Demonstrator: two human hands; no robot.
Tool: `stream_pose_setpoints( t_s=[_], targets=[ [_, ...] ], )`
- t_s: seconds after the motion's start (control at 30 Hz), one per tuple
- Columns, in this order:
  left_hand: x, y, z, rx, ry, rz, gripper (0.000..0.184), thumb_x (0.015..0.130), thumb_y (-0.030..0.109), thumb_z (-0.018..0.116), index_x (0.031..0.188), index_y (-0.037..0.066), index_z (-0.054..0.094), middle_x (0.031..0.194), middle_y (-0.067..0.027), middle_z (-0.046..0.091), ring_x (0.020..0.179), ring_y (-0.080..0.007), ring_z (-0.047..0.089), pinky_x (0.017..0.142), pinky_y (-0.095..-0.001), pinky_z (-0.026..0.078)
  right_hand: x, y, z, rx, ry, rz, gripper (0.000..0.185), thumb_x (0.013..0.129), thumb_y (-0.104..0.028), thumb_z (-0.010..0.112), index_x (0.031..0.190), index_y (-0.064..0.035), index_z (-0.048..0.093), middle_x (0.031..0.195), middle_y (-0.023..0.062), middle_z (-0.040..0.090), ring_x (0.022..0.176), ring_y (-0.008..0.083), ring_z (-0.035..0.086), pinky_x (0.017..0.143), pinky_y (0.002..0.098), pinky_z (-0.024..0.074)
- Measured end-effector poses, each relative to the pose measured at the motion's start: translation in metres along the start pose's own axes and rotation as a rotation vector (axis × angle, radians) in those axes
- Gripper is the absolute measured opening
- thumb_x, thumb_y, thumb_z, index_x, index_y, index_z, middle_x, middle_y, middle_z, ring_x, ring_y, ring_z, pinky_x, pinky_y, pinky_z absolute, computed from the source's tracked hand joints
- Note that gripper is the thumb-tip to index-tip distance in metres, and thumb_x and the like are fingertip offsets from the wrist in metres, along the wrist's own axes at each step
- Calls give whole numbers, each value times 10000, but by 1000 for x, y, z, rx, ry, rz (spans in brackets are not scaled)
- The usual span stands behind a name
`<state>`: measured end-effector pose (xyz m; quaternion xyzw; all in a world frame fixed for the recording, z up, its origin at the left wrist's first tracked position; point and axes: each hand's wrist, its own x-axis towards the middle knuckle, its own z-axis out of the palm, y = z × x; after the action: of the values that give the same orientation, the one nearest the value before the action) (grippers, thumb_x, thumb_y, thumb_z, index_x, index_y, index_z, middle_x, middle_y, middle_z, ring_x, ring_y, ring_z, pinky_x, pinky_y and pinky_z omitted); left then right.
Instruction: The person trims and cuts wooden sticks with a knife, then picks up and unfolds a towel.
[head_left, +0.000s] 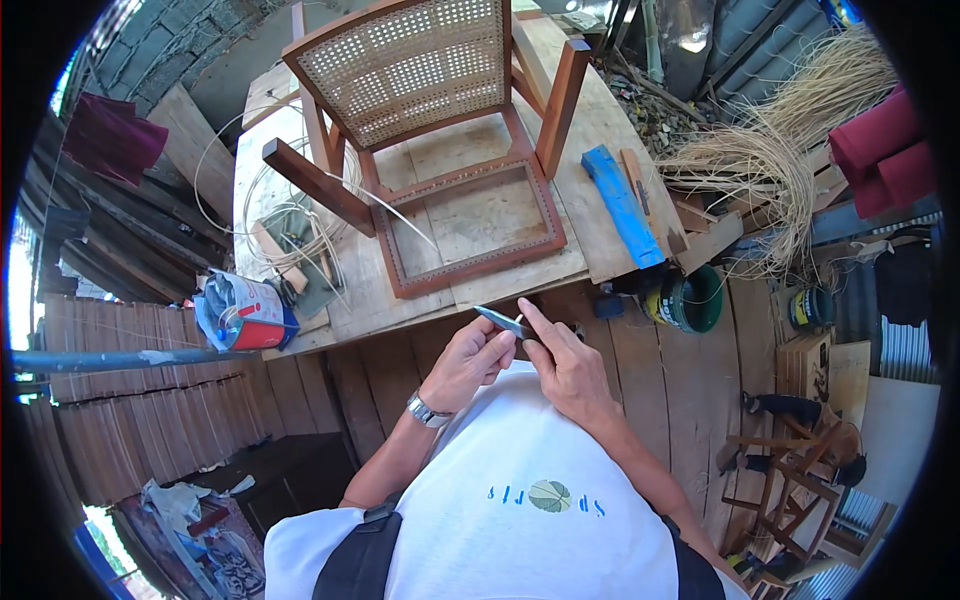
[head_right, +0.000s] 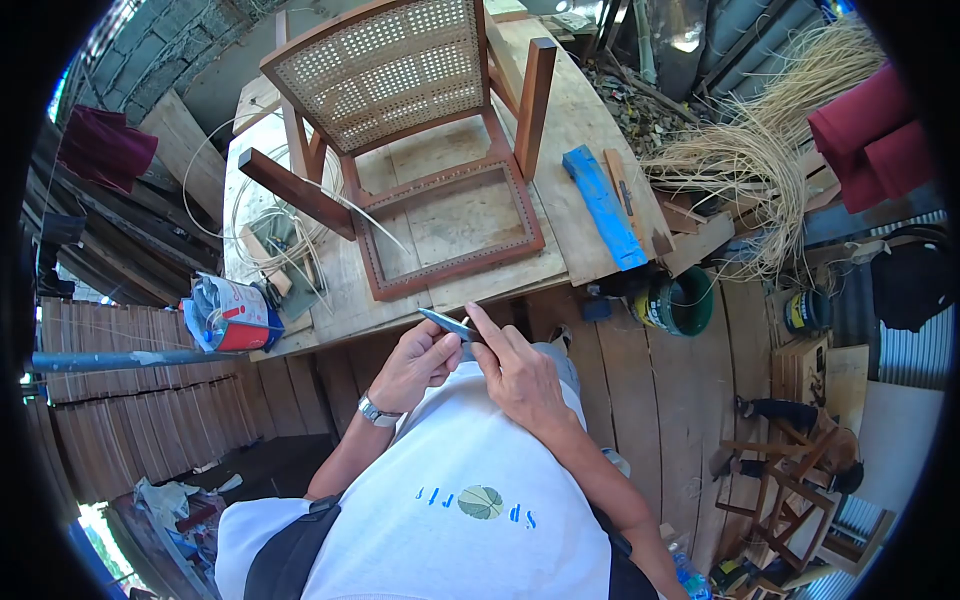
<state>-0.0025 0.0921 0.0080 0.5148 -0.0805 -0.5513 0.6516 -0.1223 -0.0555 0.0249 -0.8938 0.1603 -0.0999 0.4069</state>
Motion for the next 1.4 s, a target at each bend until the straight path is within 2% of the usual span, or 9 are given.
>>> stream_pose_setpoints(
  t_s=[0.13, 0.23, 0.3, 0.43, 0.5, 0.6, 0.7, 0.93, 1.4],
  targets=[
    [2, -3, 5, 48, 56, 24, 201, 1051, 266, 543, 1106, 72, 546, 754, 57, 503, 568, -2, 323, 484, -168, 259, 0, 0, 1, -35, 4, -25, 514, 936, -112, 645, 1432, -187, 536, 813, 116, 564, 673, 316, 597, 603, 436, 497],
    [3, -5, 12, 138, 116, 125, 206, 1048, 265, 549, 1087, 63, 560, 712, 73, 473, 565, -5, 323, 484, -175, 259, -1, -2, 1, -124, 14, -34, 463, 942, -120, 643, 1395, -181, 573, 805, 109, 561, 675, 307, 602, 595, 430, 497],
    [1, 3, 18, 185, 174, 135, 202, 1049, 246, 533, 1029, 54, 589, 736, 71, 464, 609, -11, 361, 511, -196, 304, -1, -1, 1, -128, 10, -28, 426, 950, -125, 638, 1372, -171, 595, 801, 108, 558, 671, 301, 599, 586, 425, 494],
    [4, 0, 11, 119, 128, 101, 210, 1054, 253, 520, 1053, 54, 586, 729, 68, 473, 592, -10, 338, 505, -189, 286, -1, 3, 3, -60, 21, 23, 418, 957, -112, 628, 1370, -163, 597, 807, 114, 562, 677, 304, 597, 597, 421, 493],
    [5, 0, 0, -26, -26, 22, 203, 1054, 245, 523, 1087, 50, 571, 727, 63, 485, 541, -3, 298, 469, -179, 240, 0, 6, 3, 26, 109, 47, 453, 956, -103, 626, 1401, -162, 567, 811, 123, 563, 687, 312, 593, 613, 424, 488],
    [8, -1, -9, -99, -54, 15, 186, 1061, 233, 503, 1081, 61, 572, 736, 53, 495, 531, -3, 286, 463, -174, 222, -2, 1, 4, 61, 85, 22, 498, 952, -98, 626, 1436, -169, 531, 817, 124, 565, 697, 319, 593, 623, 431, 482],
    [7, 0, -7, -85, -6, -7, 167, 1063, 230, 498, 1086, 79, 564, 726, 58, 479, 534, -4, 290, 468, -171, 221, -2, -1, 3, 10, -3, 28, 536, 945, -110, 639, 1459, -175, 502, 818, 122, 564, 691, 321, 590, 619, 433, 479],
    [4, -3, -3, 2, -10, -8, 175, 1064, 267, 504, 1069, 106, 571, 740, 83, 458, 580, 0, 296, 503, -176, 242, -2, 3, 3, -43, 23, 14, 526, 941, -119, 645, 1449, -182, 522, 815, 117, 563, 684, 314, 591, 612, 427, 485],
    [0, -11, 3, 94, 75, 81, 152, 1061, 198, 509, 1091, 73, 591, 747, 72, 484, 583, -2, 320, 498, -170, 252, -6, 0, 4, -120, 25, -7, 496, 941, -137, 644, 1425, -196, 554, 781, 106, 529, 640, 296, 578, 565, 429, 474]
  ],
)
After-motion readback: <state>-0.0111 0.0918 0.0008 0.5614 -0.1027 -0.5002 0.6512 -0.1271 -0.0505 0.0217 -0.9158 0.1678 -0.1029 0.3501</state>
